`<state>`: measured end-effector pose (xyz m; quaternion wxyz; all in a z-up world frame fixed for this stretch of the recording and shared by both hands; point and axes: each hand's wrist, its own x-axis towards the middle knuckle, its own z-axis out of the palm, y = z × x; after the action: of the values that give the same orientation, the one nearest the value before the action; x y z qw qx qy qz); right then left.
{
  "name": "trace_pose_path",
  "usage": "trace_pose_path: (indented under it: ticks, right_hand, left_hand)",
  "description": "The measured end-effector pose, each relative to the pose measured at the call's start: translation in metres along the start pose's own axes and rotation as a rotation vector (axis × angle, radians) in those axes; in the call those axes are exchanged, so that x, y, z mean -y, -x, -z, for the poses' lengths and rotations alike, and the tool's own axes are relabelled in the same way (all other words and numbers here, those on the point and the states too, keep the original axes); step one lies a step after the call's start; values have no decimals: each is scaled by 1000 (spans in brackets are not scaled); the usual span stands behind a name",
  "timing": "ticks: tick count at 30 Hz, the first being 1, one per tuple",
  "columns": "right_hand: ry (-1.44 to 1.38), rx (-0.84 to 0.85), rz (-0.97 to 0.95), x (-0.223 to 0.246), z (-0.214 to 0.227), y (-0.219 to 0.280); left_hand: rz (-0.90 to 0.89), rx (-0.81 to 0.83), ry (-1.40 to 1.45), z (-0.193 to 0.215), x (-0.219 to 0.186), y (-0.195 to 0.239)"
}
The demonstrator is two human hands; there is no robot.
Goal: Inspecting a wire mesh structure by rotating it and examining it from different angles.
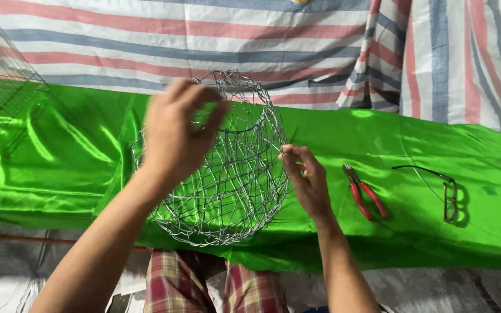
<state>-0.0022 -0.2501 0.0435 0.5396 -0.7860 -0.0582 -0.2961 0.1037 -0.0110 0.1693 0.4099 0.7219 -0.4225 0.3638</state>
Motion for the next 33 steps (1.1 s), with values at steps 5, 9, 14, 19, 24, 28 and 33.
trace_pose_path:
  ticks: [5,9,14,19,24,28,33]
  right_hand:
    - [-217,128,-89,-14,0,-4]
    - [-357,251,-227,-40,11,-2]
    - [-396,396,-306,-35,16,-14]
    - [-284,402,-302,-49,7,-19]
    - [-349,443,-191,-57,15,-9]
    - [-353,354,-126,-49,7,-2]
    - [-203,143,45,-2,-11,7]
  left_hand:
    - [363,674,-363,-73,-14,-30]
    - [466,884,-410,-90,-28,-37]
    - [507,849,-340,-89,-27,-32]
    - [490,857,-338,-109,-6,-21]
    - [509,906,-310,-90,-20,-36]
    - [452,967,-356,-75,-12,-54]
    - [325,962,-309,-66,-11,-88]
